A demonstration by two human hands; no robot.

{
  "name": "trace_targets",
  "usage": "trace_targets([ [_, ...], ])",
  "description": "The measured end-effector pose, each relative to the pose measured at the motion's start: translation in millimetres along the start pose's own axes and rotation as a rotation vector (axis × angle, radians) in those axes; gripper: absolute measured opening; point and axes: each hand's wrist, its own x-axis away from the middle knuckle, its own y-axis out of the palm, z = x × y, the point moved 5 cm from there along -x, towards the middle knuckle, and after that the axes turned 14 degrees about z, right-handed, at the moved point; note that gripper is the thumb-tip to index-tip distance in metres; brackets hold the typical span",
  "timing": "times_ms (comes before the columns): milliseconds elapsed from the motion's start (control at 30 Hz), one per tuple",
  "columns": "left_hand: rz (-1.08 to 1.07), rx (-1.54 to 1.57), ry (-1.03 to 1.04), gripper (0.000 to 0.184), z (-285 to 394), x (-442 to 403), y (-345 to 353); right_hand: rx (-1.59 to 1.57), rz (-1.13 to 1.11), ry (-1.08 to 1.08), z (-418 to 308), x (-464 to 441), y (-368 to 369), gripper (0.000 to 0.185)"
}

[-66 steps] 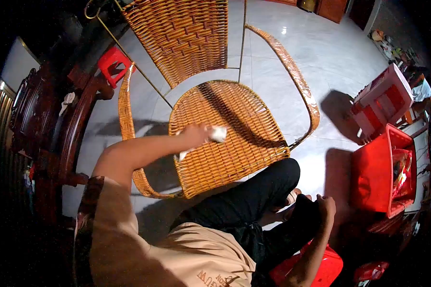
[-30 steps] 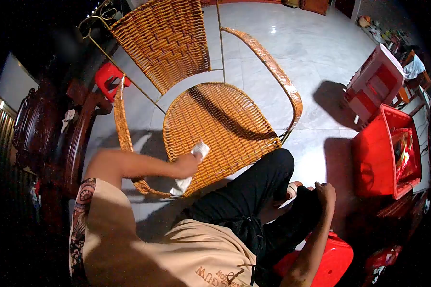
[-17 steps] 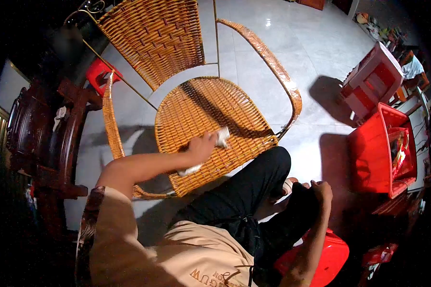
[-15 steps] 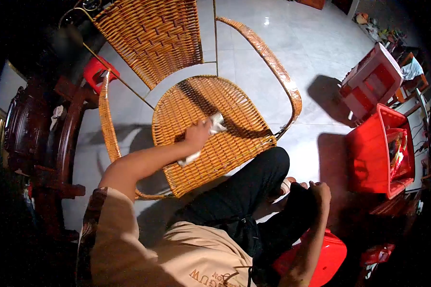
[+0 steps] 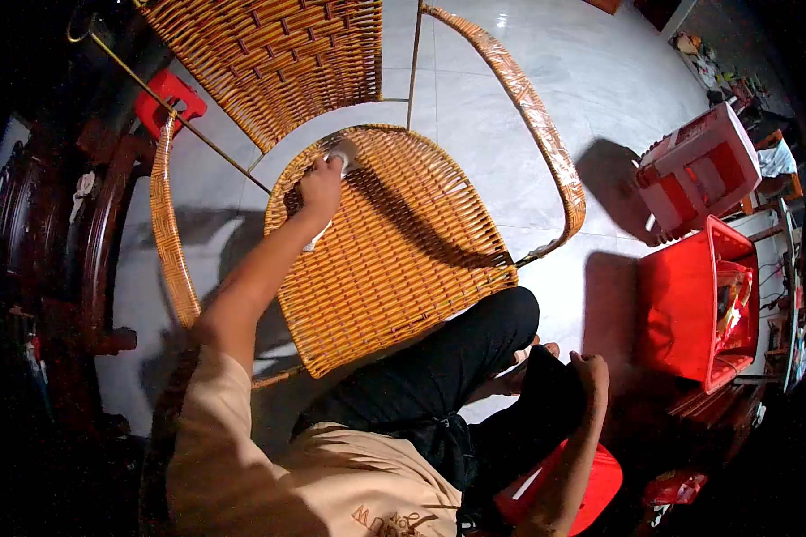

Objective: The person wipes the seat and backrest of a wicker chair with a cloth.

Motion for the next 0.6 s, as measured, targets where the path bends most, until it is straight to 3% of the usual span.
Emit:
trace_targets([
  [133,0.012,0.034,-0.01,0.011,3,-5,8,-0.009,0.031,-0.016,3,-1,-1,0.043],
  [200,-0.129,0.034,0.01,0.016,-3,-1,9,-0.018,0.069,-0.021,4,1,-1,0.043],
  [333,-0.102,0.097,0.119,0.022,5,5,-1,-0.036,0.119,0.018,6,18,-13,0.042],
  [400,-0.247,-0.013,0.199,0.027,26,18,-29,-0.037,0.125,0.035,9,20,-14,0.042],
  [467,-0.231,0.112,0.293,0.033,66,45,-39,-0.048,0.124,0.054,11,23,-16,0.042],
  [533,-0.296,0.129,0.416,0.032,96,53,-99,-0.052,0.131,0.048,8,25,-18,0.042],
  [600,-0.342,0.29,0.37,0.027,122,66,-91,-0.051,0.136,0.046,4,31,-23,0.041],
])
